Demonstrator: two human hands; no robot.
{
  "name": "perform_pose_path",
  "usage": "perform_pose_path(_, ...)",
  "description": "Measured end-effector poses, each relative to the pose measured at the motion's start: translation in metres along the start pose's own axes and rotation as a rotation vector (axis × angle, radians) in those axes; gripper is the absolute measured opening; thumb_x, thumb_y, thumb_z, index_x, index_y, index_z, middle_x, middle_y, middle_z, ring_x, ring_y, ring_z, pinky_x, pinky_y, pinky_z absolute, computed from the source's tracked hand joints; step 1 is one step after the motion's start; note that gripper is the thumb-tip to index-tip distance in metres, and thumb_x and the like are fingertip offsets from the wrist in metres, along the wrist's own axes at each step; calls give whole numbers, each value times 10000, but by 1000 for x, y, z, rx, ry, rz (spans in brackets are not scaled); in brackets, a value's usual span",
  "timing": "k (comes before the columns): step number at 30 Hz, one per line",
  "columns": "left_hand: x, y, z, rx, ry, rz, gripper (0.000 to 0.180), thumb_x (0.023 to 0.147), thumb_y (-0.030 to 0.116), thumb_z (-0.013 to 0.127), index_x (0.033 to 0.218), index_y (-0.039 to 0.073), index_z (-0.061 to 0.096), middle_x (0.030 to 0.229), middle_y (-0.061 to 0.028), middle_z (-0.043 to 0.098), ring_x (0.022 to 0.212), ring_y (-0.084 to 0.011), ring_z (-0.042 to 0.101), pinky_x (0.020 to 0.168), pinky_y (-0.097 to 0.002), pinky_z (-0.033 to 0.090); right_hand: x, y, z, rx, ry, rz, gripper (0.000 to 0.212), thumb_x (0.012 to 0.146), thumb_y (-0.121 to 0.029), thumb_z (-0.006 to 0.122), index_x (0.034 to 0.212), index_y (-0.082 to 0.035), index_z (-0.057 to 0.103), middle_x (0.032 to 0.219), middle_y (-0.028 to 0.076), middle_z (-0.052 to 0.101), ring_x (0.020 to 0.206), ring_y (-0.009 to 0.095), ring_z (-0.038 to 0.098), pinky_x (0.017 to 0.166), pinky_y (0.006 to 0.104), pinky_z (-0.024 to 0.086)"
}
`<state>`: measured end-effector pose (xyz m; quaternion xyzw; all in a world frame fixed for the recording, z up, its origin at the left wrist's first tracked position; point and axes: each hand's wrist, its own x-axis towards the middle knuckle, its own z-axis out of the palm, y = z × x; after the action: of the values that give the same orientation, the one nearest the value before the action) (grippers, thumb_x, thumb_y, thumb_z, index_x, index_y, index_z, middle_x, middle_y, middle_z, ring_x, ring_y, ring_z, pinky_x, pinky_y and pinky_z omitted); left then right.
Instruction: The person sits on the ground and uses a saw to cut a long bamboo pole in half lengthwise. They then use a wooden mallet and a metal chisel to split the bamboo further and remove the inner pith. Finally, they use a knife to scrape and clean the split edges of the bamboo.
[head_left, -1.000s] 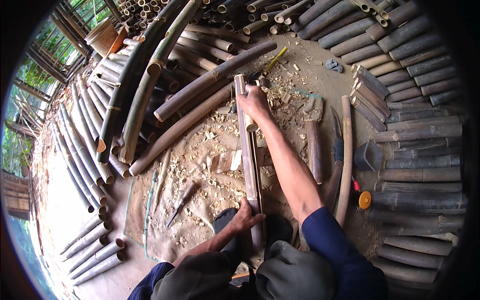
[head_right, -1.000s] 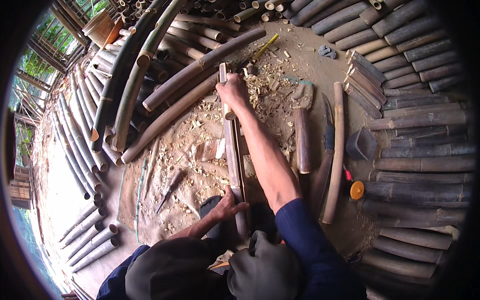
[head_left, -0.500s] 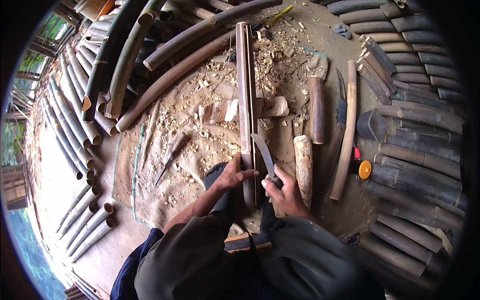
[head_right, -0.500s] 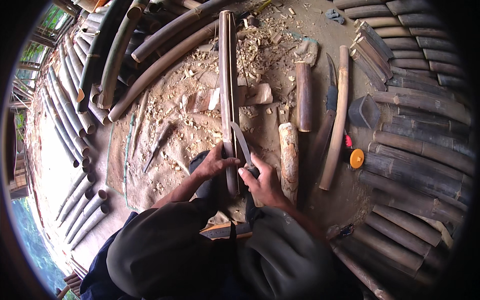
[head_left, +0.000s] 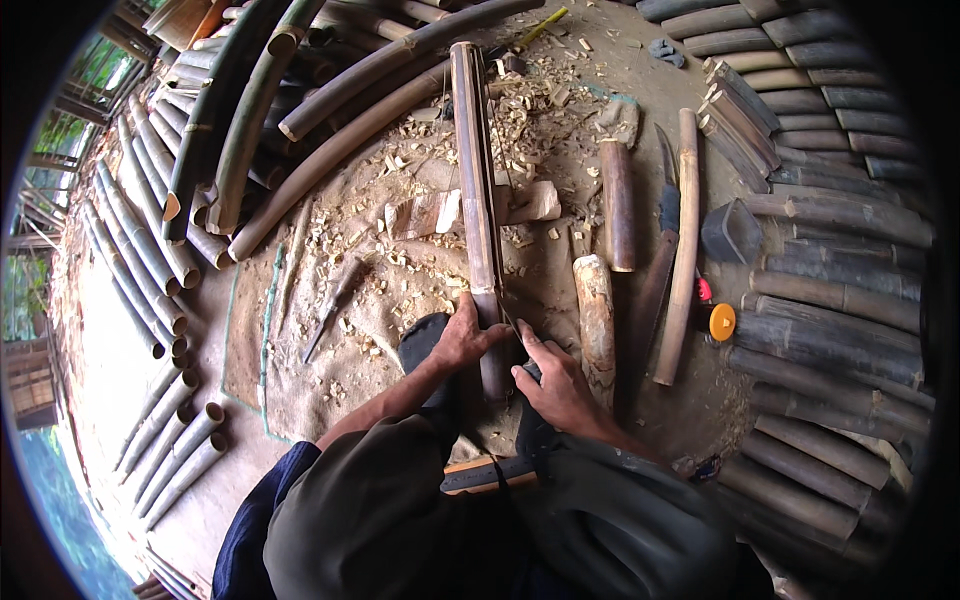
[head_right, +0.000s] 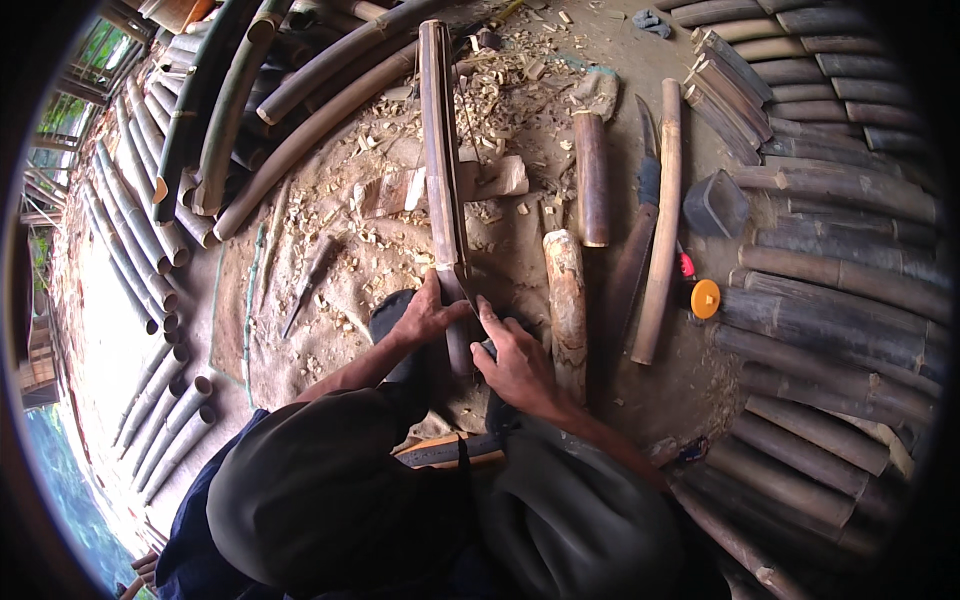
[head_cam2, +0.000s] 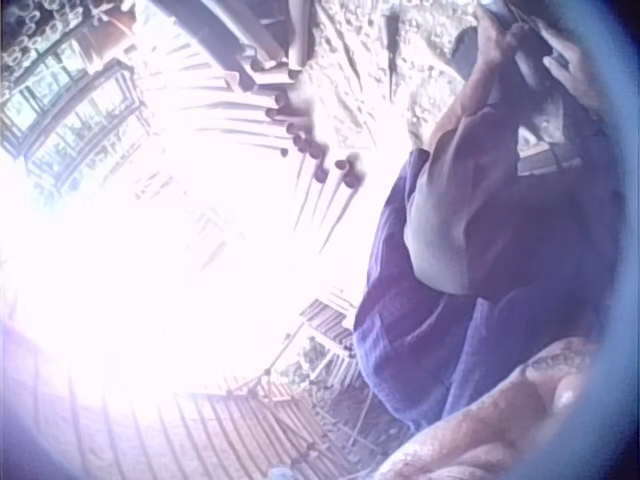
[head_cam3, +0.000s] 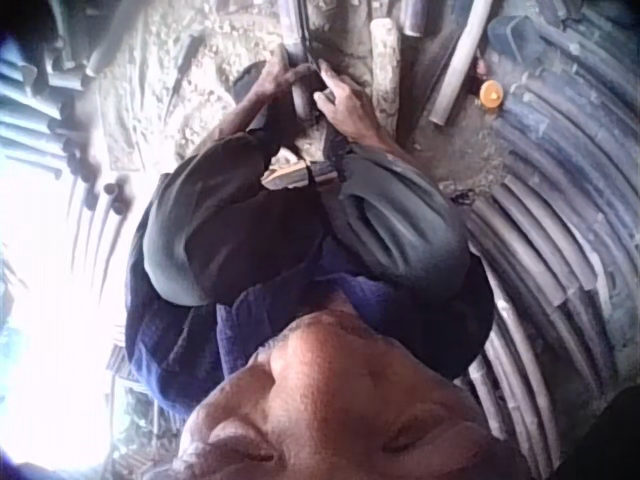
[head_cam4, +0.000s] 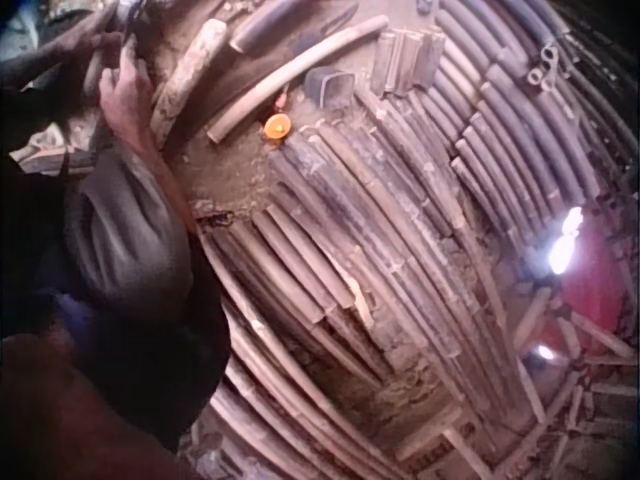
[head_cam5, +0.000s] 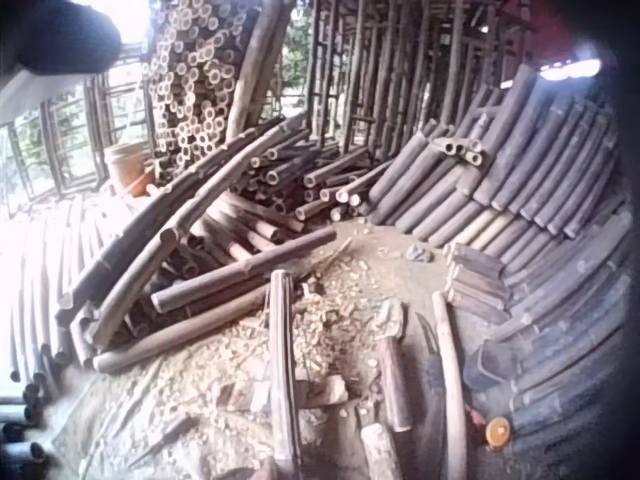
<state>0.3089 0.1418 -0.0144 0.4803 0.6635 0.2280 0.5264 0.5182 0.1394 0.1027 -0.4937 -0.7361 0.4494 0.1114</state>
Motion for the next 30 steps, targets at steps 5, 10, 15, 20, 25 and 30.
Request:
perform_pose_path(5,2,2,3,32,-23,-57,831,827,431,855,1260,-90,374,1132,-365,646,1126,-492,652,950,-516,513,6,-5,13,3,51,72,677,945,-212,673,1568,-68,449,1104,288,658,1024,458,674,918,494,544)
perform_pose_path(10,12,-14,3,28,-26,-15,791,833,380,850,1252,-85,368,1118,-382,663,1136,-501,660,949,-528,524,54,0,40,20,273,-17,630,919,-215,686,1467,51,523,1102,325,677,1060,462,673,942,489,537)
perform_pose_path(15,1,9,-4,-12,-29,-18,842,822,438,860,1269,-93,382,1151,-376,655,1143,-496,655,962,-522,515,23,-27,3,-60,61,123,692,920,-233,694,1557,-84,470,1055,277,648,984,458,672,910,506,543)
perform_pose_path(20,-2,14,-6,26,-43,-71,803,822,436,852,1226,-89,398,1126,-365,660,1116,-489,663,938,-522,521,10,-23,-1,-138,4,105,705,928,-224,692,1580,-112,447,1053,253,626,958,450,675,867,520,548)
perform_pose_path(25,0,10,-1,59,-25,-56,796,814,436,847,1194,-100,397,1072,-354,675,1060,-489,682,895,-519,539,16,-25,8,-133,25,119,710,927,-218,693,1582,-111,442,1062,248,628,945,447,679,837,523,554)
perform_pose_path(30,6,12,1,87,-24,-83,798,807,419,843,1203,-106,391,1052,-357,681,1056,-501,682,897,-525,544,28,-27,22,-112,118,152,679,892,-167,727,1526,-56,510,1080,267,667,991,433,684,859,479,552)
